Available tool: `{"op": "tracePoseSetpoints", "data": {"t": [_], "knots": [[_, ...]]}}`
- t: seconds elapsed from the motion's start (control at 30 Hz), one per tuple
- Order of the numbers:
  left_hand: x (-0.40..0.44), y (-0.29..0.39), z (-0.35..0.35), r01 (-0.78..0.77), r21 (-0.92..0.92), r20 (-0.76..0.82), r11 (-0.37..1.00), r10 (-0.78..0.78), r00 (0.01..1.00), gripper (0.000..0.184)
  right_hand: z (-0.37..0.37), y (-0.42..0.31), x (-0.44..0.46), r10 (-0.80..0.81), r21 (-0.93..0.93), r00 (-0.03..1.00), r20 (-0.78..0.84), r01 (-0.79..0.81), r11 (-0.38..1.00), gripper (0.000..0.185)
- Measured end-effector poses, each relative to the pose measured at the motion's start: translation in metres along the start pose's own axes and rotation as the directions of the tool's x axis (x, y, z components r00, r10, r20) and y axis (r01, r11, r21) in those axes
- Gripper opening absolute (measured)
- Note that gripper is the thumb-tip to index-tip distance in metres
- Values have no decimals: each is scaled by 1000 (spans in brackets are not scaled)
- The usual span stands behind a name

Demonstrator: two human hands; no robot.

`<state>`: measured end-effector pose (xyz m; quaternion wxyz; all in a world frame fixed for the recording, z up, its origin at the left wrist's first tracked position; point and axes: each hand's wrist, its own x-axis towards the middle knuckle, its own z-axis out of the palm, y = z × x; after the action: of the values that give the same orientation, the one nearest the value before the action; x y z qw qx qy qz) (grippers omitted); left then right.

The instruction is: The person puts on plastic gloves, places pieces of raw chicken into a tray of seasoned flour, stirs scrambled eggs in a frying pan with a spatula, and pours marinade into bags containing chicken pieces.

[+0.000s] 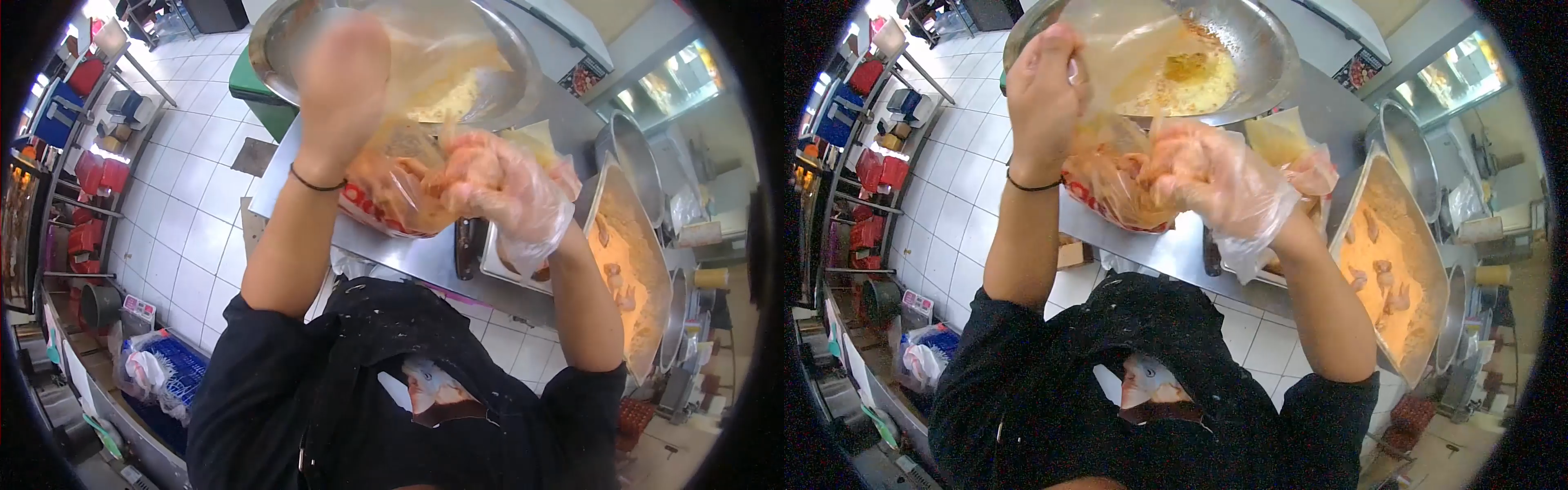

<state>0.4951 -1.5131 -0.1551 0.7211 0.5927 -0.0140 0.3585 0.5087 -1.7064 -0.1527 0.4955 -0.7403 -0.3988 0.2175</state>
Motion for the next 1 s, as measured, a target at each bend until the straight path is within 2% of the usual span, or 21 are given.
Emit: {"op": "tracePoseSetpoints", "data": {"t": [0.07, 0.13, 0.23, 0.27, 0.3, 0.33, 0.37, 0.47, 0.57, 0.67, 0.77, 0.87, 0.97, 1.0], "knots": [[-3, 1, 2, 36, -85, 7, 996, -35, 999, 32, -6, 4, -5, -13, 29, 999, -49, 14, 999, 27], [-6, 2, 5, 33, -84, -18, 996, -34, 999, 32, -5, 8, -7, -25, 76, 996, -90, 32, 997, 26], [-8, 5, 10, 45, -24, -106, 999, -47, 993, 27, -5, -18, -4, -32, -228, 998, -53, 19, 974, 26], [-9, 5, 12, 53, 5, -145, 999, -52, 988, 24, -2, -25, 1, -54, -420, 998, 32, 62, 905, 26], [-7, 2, 9, 12, 46, -103, 999, -7, 995, 25, 2, -31, 8, -61, -589, 991, 120, 120, 799, 26], [-4, -4, 5, -30, 84, -58, 996, 35, 998, 26, 4, -33, 14, -55, -730, 977, 204, 189, 657, 26], [-2, -5, 4, -74, 115, -10, 991, 76, 997, 28, 19, -24, 22, -169, -827, 948, 271, 319, 463, 23], [-1, -3, 6, -160, 203, 28, 966, 157, 987, 32, 31, -42, 43, 187, -888, 975, 116, 18, 459, 18], [3, -5, 1, -129, 121, 17, 984, 128, 992, 31, 34, -49, 54, 260, -742, 956, 138, -74, 666, 18], [5, -13, 0, -104, 37, 29, 994, 103, 994, 27, 40, -50, 53, 169, -828, 943, 287, 156, 538, 21], [6, -14, -5, -100, 5, 93, 995, 99, 991, 27, 57, -55, 77, 528, -896, 806, 267, 6, 444, 20], [10, -14, -9, -59, -55, 144, 997, 67, 987, 28, 56, -34, 70, 358, -894, 906, 227, 47, 446, 19], [15, -19, -13, -48, -97, 186, 994, 66, 980, 29, 37, -52, 73, 563, -887, 808, 176, -118, 446, 20], [16, -20, -14, -53, -107, 197, 993, 73, 978, 30, 31, -49, 73, 525, -871, 829, 193, -102, 480, 21]]}}
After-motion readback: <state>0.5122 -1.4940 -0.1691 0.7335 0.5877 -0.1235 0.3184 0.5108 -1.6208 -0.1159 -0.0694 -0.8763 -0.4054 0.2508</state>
